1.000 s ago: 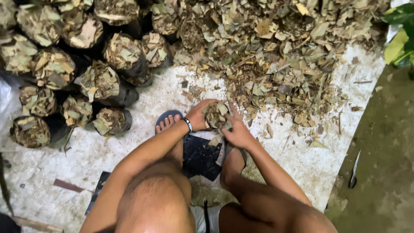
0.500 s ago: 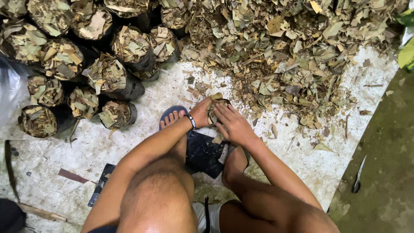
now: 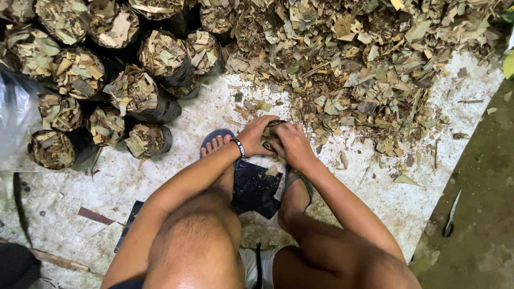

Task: The person sits on the floor and packs dried leaf fragments into small black cylindrical containers. They scoop leaves from a large pile, press them into the containers, and place the filled containers aside. The process is repeated continuously.

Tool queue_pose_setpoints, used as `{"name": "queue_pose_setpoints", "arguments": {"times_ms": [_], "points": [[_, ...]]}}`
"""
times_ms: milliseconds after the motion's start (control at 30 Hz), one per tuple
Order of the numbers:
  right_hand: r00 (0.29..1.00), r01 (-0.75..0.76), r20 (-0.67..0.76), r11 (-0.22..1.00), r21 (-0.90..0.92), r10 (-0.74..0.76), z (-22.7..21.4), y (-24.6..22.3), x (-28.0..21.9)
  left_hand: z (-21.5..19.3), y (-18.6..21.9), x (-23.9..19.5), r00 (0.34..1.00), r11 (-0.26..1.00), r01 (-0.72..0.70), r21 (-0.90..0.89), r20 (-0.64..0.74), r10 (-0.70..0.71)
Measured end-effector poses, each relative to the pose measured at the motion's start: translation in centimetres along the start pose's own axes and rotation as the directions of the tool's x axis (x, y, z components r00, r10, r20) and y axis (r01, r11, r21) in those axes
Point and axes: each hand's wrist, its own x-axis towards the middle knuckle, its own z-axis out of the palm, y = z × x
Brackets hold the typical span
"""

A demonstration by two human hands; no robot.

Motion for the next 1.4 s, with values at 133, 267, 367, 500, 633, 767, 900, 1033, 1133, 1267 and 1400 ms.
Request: {"name": "queue_pose_setpoints", "arguments": {"times_ms": [133,267,367,500,633,767,900,1033,1133,1267,1400], "points": [[0.971,0.144,-0.182,0.987,-0.068,-0.155,-0.3,-0.2,-0.2,0.3,-0.3,0.4,1.000,0.999,0.021,0.032,0.003,-0.021],[0.919,0.338,-0.089,0.884,-0.323,-0.384,0.1,0.1,-0.4,0.6,-0.4,0.7,0.999,0.997,0.035,0.064,0.032,-0.037],[0.921,0.375,-0.005,0.892,-0.253,-0.389,-0.2,0.3,-0.8,0.3,-0.5,0.4,0.999,0.999,0.047,0.024,0.020,-0.047],[0.934,0.356,0.101,0.920,-0.165,-0.343,-1.4,-0.3,-1.3,0.3,-0.8,0.3,0.999,0.999,0.046,0.013,0.011,-0.046],[0.934,0.347,0.160,0.918,-0.190,-0.319,-1.9,-1.5,-1.1,0.5,-0.8,0.3,0.999,0.999,-0.020,0.047,-0.031,0.021],[0.941,0.336,0.114,0.916,-0.220,-0.318,-2.1,-1.8,-0.7,-0.7,-0.4,0.1,1.000,0.999,0.004,-0.040,0.031,-0.003],[0.965,0.224,0.150,0.974,-0.032,-0.217,-2.7,-0.1,-1.0,-1.8,-0.7,-0.2,0.990,0.994,0.086,-0.074,0.119,-0.076],[0.971,0.202,0.140,0.979,-0.037,-0.195,-2.2,0.9,-1.2,-0.8,-1.1,0.4,0.997,0.999,-0.004,-0.043,0.071,0.007],[0.947,0.308,0.126,0.948,-0.083,-0.297,-1.9,1.9,-0.8,-0.4,-1.2,1.2,0.976,0.976,-0.219,0.012,-0.004,0.219],[0.904,0.402,0.258,0.883,-0.242,-0.341,-0.2,2.8,-0.4,0.1,-1.1,1.2,0.993,0.999,-0.016,-0.050,0.120,0.021],[0.879,0.431,0.343,0.858,-0.278,-0.331,0.9,3.6,0.2,0.1,-1.1,1.8,0.992,0.995,-0.099,0.013,0.084,0.098]]}}
